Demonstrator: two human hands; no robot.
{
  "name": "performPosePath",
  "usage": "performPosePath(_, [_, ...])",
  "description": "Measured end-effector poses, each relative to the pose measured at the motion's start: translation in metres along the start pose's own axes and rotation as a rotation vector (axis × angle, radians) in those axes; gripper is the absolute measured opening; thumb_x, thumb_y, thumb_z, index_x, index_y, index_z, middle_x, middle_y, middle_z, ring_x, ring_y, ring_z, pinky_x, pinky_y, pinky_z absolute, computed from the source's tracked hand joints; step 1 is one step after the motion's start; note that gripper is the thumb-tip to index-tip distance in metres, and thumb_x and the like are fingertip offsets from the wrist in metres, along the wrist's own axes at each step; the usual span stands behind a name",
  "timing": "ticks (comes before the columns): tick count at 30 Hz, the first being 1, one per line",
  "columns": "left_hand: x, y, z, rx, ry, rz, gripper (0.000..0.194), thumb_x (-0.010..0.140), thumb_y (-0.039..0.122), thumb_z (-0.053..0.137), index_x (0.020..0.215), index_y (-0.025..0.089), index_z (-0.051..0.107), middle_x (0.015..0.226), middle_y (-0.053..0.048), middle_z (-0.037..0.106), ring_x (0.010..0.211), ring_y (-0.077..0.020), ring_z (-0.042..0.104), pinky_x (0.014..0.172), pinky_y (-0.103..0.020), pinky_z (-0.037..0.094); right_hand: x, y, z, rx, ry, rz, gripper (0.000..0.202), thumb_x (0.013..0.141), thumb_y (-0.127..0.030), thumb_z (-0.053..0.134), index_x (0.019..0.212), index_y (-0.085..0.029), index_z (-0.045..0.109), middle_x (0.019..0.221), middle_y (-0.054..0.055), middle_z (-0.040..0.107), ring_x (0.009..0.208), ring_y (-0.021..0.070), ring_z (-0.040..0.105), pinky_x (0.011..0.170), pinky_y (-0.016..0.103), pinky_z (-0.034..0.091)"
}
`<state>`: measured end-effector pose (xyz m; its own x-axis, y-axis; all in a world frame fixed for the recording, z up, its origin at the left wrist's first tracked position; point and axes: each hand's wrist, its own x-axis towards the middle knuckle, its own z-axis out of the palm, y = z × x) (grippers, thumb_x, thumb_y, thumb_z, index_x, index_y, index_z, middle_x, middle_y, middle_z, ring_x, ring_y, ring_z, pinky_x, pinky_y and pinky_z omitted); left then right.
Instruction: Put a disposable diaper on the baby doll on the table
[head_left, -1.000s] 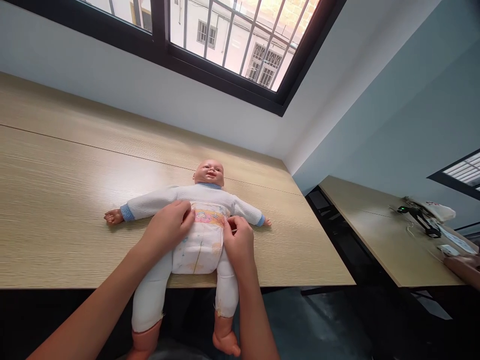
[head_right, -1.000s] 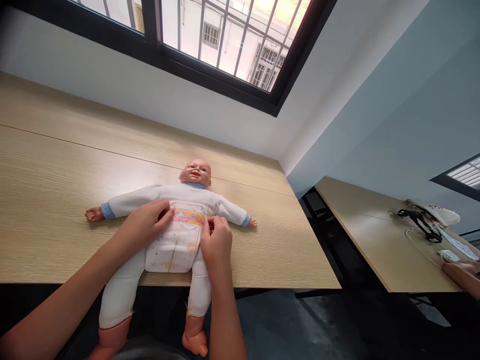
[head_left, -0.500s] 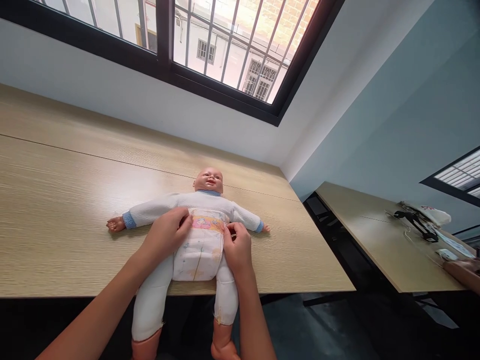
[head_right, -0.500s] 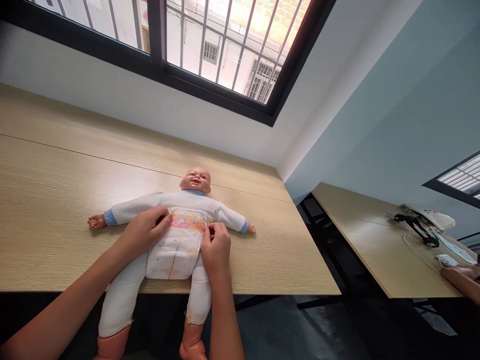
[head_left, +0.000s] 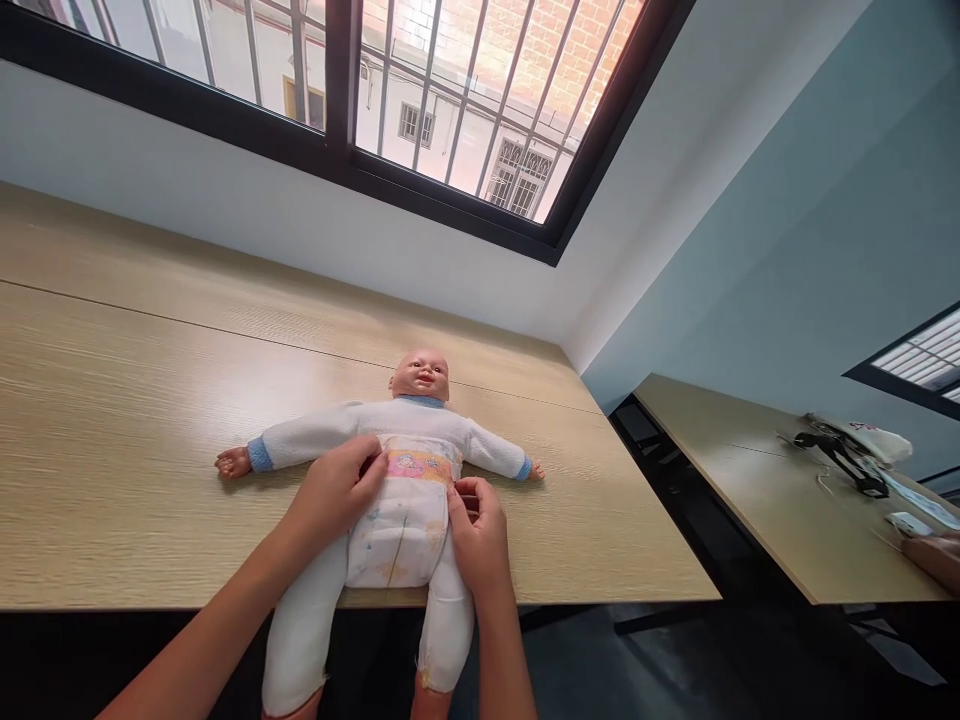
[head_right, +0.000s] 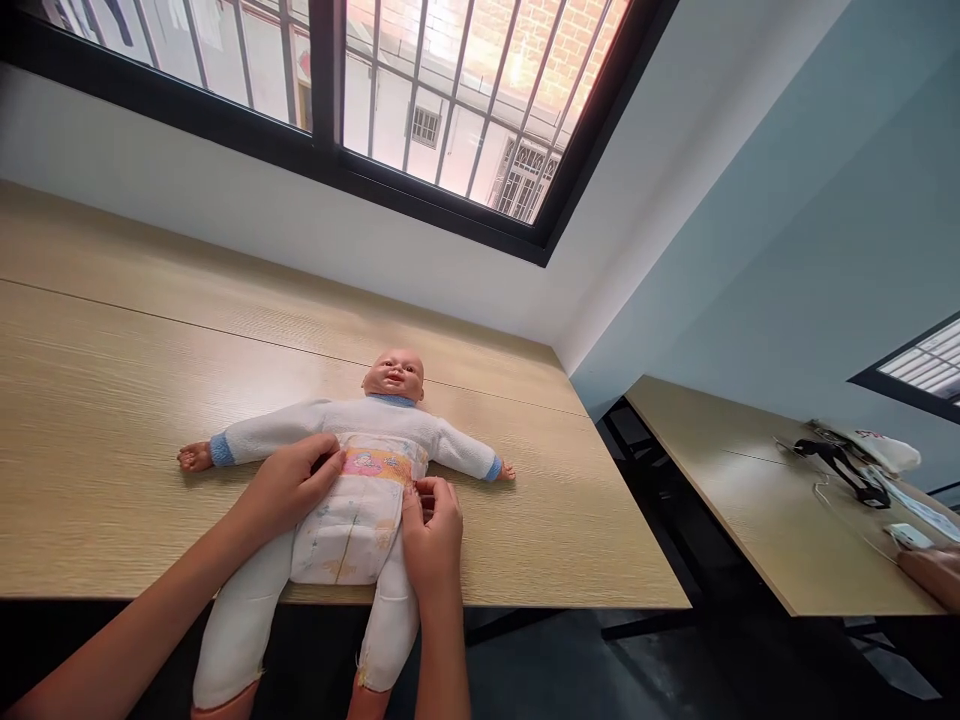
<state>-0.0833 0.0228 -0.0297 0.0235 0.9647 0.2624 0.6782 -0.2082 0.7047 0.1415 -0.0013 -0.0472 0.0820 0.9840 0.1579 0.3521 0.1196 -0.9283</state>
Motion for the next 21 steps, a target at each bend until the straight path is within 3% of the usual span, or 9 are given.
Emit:
performPosePath(4, [-0.022, 0.004, -0.002, -0.12, -0.014, -0.03, 0.035, 0.102, 0.043, 0.045, 0.074, 0.023, 0.038, 0.069, 0.003, 0.046, 0.067, -0.0178, 0.044, 0.065, -0.031, 0.031, -0.022, -0.008, -0.002, 0.092, 0.002, 0.134, 0.037, 0.091, -0.054, 0.068, 0.103, -0.019, 0.063, 0.099, 0.009, 0.072, 0.087, 0.0242, 0.07, 0.078, 0.035, 0.058])
performPosePath(8, [-0.052, 0.006, -0.006, -0.357, -0.055, -0.113, 0.041, 0.102, 0.051, 0.048, 0.073, 0.023, 0.04, 0.07, 0.003, 0.041, 0.068, -0.0174, 0.041, 0.063, -0.03, 0.033, -0.053, -0.014, -0.004, 0.239, -0.021, 0.254, 0.066, 0.086, -0.059, 0.076, 0.133, -0.018, 0.056, 0.114, 0.013, 0.072, 0.1, 0.0293, 0.074, 0.086, 0.041, 0.06])
performPosePath(10, [-0.069, 0.007, -0.007, -0.465, -0.076, -0.154, 0.043, 0.101, 0.054, 0.051, 0.074, 0.022, 0.042, 0.071, 0.003, 0.04, 0.068, -0.0169, 0.039, 0.062, -0.028, 0.033, -0.071, -0.017, -0.007, 0.287, -0.048, 0.291, 0.083, 0.083, -0.057, 0.081, 0.147, -0.019, 0.046, 0.125, 0.016, 0.071, 0.112, 0.0322, 0.072, 0.095, 0.045, 0.059])
performPosePath(13, [-0.1, 0.009, -0.01, -0.573, -0.098, -0.203, 0.044, 0.1, 0.057, 0.056, 0.075, 0.021, 0.046, 0.073, 0.003, 0.041, 0.07, -0.0165, 0.038, 0.061, -0.026, 0.034, -0.099, -0.022, -0.014, 0.415, -0.11, 0.328, 0.094, 0.076, -0.05, 0.089, 0.152, -0.021, 0.041, 0.14, 0.018, 0.066, 0.126, 0.0342, 0.068, 0.108, 0.049, 0.055])
performPosePath(16, [-0.137, 0.009, -0.012, -0.658, -0.123, -0.251, 0.044, 0.098, 0.059, 0.06, 0.076, 0.022, 0.052, 0.074, 0.003, 0.043, 0.069, -0.0161, 0.039, 0.06, -0.025, 0.035, -0.127, -0.023, -0.023, 0.518, -0.176, 0.361, 0.101, 0.069, -0.044, 0.095, 0.152, -0.024, 0.042, 0.139, 0.017, 0.067, 0.124, 0.036, 0.07, 0.108, 0.052, 0.055])
performPosePath(18, [-0.163, 0.004, -0.013, -0.695, -0.078, -0.29, 0.043, 0.097, 0.059, 0.062, 0.076, 0.022, 0.055, 0.071, 0.003, 0.044, 0.067, -0.0163, 0.04, 0.059, -0.025, 0.037, -0.146, -0.021, -0.027, 0.557, -0.2, 0.367, 0.102, 0.066, -0.042, 0.097, 0.151, -0.025, 0.043, 0.133, 0.016, 0.07, 0.122, 0.0373, 0.071, 0.107, 0.055, 0.055])
performPosePath(21, [-0.201, -0.011, -0.008, -0.661, 0.086, -0.352, 0.038, 0.094, 0.059, 0.065, 0.079, 0.024, 0.062, 0.071, 0.002, 0.052, 0.069, -0.018, 0.048, 0.062, -0.025, 0.043, -0.175, -0.015, -0.032, 0.639, -0.201, 0.359, 0.101, 0.065, -0.041, 0.098, 0.148, -0.025, 0.044, 0.135, 0.017, 0.07, 0.127, 0.0379, 0.069, 0.11, 0.055, 0.053])
